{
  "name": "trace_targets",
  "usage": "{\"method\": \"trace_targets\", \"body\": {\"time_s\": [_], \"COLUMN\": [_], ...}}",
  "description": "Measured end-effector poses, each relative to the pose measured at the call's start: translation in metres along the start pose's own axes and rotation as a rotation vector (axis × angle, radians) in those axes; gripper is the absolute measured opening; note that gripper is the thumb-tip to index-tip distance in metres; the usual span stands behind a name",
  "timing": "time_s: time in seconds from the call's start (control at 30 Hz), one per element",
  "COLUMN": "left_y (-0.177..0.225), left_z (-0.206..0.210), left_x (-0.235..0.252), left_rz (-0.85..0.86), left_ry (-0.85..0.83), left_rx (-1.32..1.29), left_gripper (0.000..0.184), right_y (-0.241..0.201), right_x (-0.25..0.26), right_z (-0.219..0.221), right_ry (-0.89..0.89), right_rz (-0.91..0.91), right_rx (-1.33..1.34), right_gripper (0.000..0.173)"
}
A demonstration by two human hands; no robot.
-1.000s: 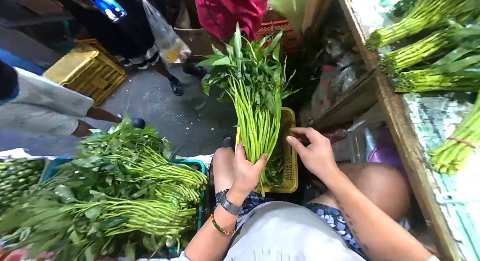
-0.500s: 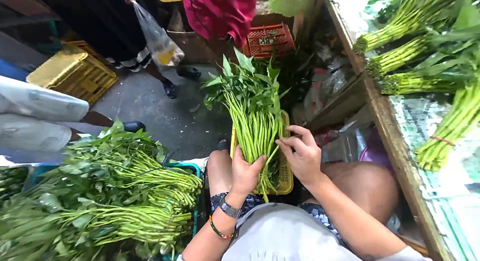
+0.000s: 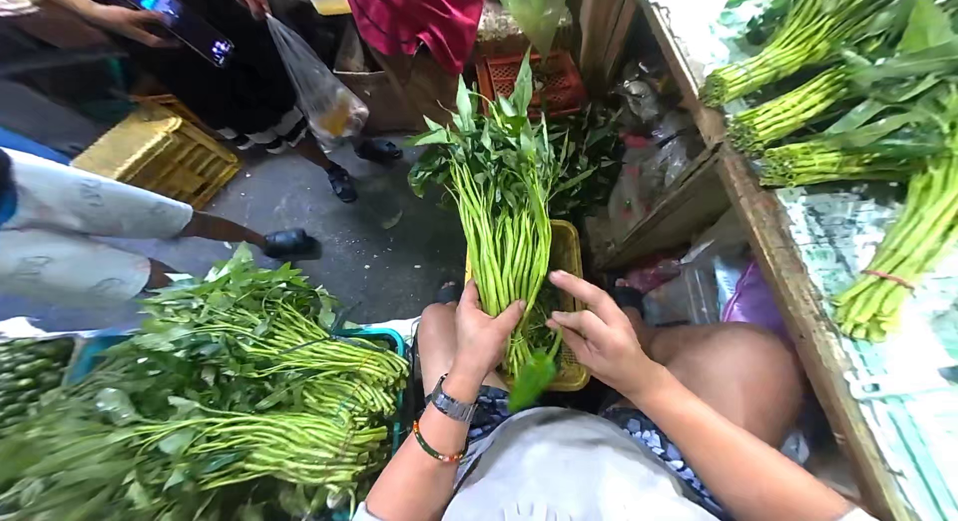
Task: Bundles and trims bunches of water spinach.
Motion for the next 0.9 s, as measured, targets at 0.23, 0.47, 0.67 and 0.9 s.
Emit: {"method": "trace_targets", "body": {"time_s": [0.23, 0.47, 0.67, 0.9], "left_y": [-0.005, 0.005, 0.016, -0.015], "left_z": [-0.016, 0.037, 0.016, 0.027], "left_x": [0.002, -0.033, -0.041, -0.04], "left_rz": [0.051, 0.404, 0.21, -0.404], "left_ry": [-0.084, -0.202, -0.288, -0.466], "left_rx": [-0.093, 0.736, 0.464, -0.242], "left_gripper": [0.063, 0.061, 0.088, 0.059], "right_y": [0.077, 0.035, 0.061, 0.043], "right_x": [-0.043, 0.005, 0.017, 0.012], "right_z": [0.036, 0.029, 0.025, 0.051], "right_ry": [-0.734, 0.015, 0.1, -0.216], "right_rz": [0.845, 1.078, 1.087, 0.986], "right_rx": [-0.106, 0.788, 1.1, 1.183], "right_gripper": [0.09, 0.115, 0.058, 0.05]}}
Point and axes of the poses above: each hand's wrist, its own x-axis towards the middle knuckle, its own z-axis out of the palm, y = z × x, the point moved 7 cm from there along x, towards the middle knuckle, and after that the axes turned 2 degrees about z, right-handed, at the moved point
